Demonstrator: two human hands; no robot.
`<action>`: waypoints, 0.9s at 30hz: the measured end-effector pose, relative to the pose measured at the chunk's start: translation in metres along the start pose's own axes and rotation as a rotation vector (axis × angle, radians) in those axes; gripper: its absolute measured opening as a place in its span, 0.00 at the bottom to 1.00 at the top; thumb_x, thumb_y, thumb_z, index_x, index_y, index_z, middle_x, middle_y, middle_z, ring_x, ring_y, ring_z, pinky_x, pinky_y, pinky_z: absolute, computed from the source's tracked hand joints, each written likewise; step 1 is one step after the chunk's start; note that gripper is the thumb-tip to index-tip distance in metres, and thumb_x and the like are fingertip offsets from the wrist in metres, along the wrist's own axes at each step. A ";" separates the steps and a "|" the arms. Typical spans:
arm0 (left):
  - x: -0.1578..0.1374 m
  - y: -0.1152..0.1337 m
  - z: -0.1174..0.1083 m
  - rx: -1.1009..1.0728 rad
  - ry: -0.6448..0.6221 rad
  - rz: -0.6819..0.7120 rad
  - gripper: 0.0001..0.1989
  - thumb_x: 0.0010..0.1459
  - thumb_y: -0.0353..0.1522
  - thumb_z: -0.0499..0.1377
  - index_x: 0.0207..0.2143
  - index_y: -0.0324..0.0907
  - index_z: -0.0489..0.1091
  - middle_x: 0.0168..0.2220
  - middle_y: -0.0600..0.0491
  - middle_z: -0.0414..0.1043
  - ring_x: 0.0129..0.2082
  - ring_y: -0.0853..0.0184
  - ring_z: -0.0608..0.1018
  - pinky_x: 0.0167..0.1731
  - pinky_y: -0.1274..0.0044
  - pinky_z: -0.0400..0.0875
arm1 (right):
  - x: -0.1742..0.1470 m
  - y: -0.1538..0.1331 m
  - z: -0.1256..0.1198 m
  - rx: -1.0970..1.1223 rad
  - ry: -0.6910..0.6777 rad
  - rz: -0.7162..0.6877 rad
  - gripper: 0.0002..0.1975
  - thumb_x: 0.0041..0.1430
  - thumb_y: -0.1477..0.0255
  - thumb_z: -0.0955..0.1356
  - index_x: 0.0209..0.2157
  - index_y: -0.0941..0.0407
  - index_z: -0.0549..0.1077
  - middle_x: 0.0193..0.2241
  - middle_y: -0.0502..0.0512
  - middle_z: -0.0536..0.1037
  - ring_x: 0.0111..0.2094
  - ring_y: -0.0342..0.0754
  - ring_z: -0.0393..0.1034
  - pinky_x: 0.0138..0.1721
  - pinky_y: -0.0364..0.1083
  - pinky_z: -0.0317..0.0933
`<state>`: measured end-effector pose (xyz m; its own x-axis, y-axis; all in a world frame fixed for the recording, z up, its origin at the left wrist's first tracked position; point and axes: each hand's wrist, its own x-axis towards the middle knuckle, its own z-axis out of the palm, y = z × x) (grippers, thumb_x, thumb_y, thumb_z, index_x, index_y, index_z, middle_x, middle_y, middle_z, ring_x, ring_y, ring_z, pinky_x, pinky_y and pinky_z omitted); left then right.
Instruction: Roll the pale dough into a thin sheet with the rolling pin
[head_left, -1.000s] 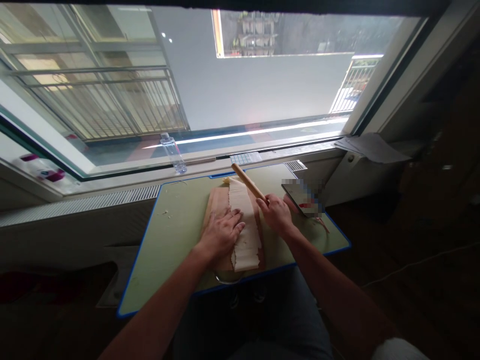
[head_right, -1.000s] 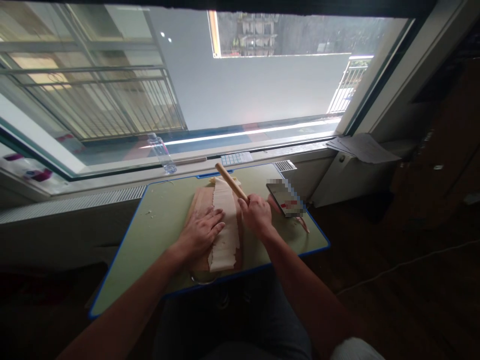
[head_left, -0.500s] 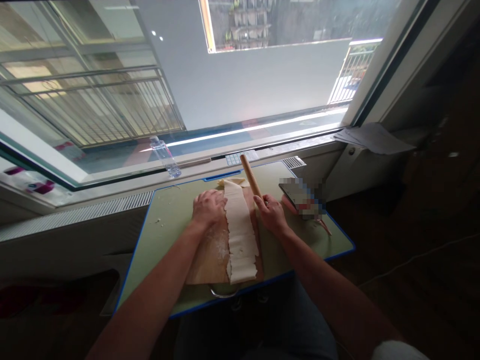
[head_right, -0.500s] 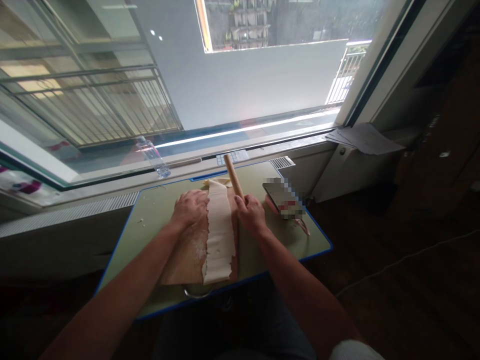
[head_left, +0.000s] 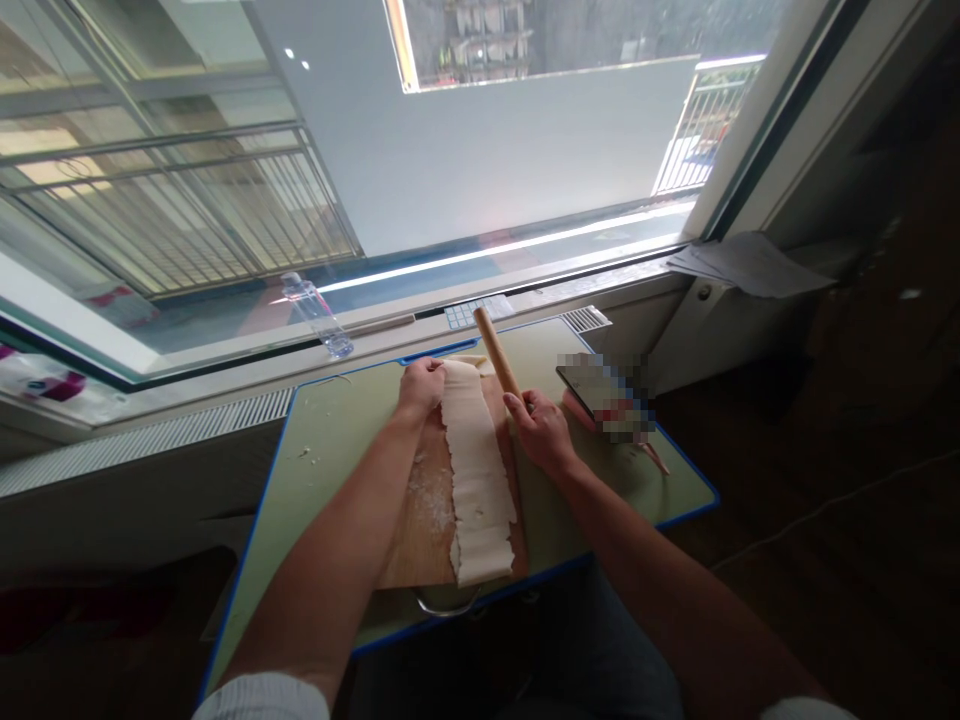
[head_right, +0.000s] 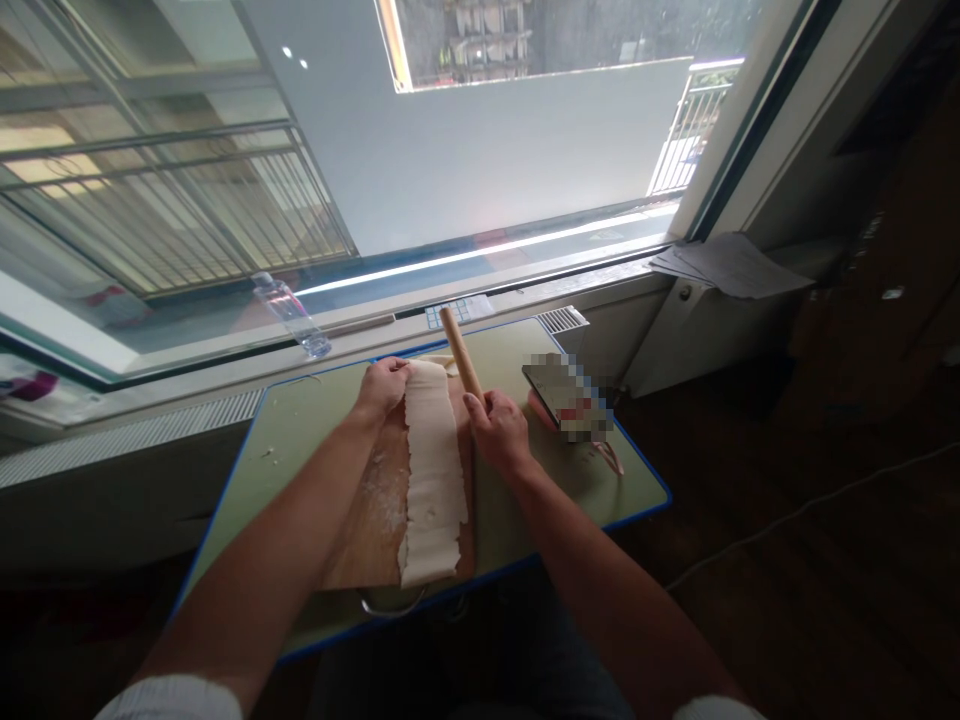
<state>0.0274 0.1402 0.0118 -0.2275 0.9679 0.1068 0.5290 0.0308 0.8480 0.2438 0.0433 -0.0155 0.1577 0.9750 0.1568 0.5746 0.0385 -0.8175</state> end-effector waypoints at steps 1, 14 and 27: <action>-0.003 0.004 0.000 -0.047 0.031 -0.009 0.09 0.56 0.37 0.63 0.35 0.42 0.79 0.37 0.47 0.83 0.40 0.58 0.81 0.48 0.68 0.74 | 0.000 0.000 0.000 0.001 -0.005 -0.003 0.23 0.70 0.49 0.63 0.36 0.52 0.76 0.31 0.55 0.81 0.37 0.53 0.75 0.37 0.46 0.60; -0.110 0.003 -0.016 -0.635 -0.197 -0.075 0.44 0.49 0.33 0.72 0.68 0.40 0.60 0.42 0.48 0.84 0.40 0.60 0.85 0.43 0.71 0.79 | -0.003 0.003 -0.002 0.030 -0.002 -0.023 0.26 0.68 0.46 0.61 0.38 0.53 0.76 0.32 0.55 0.81 0.37 0.53 0.76 0.38 0.47 0.61; -0.105 0.034 -0.034 -0.708 -0.042 -0.193 0.33 0.53 0.31 0.67 0.62 0.43 0.67 0.49 0.49 0.81 0.35 0.67 0.82 0.37 0.74 0.80 | -0.023 -0.027 0.002 0.473 -0.204 -0.051 0.28 0.61 0.38 0.65 0.31 0.50 0.68 0.20 0.45 0.67 0.23 0.46 0.62 0.24 0.44 0.57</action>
<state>0.0414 0.0311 0.0475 -0.2239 0.9708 -0.0860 -0.1750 0.0468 0.9835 0.2225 0.0199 0.0020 -0.0482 0.9903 0.1303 0.1438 0.1359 -0.9802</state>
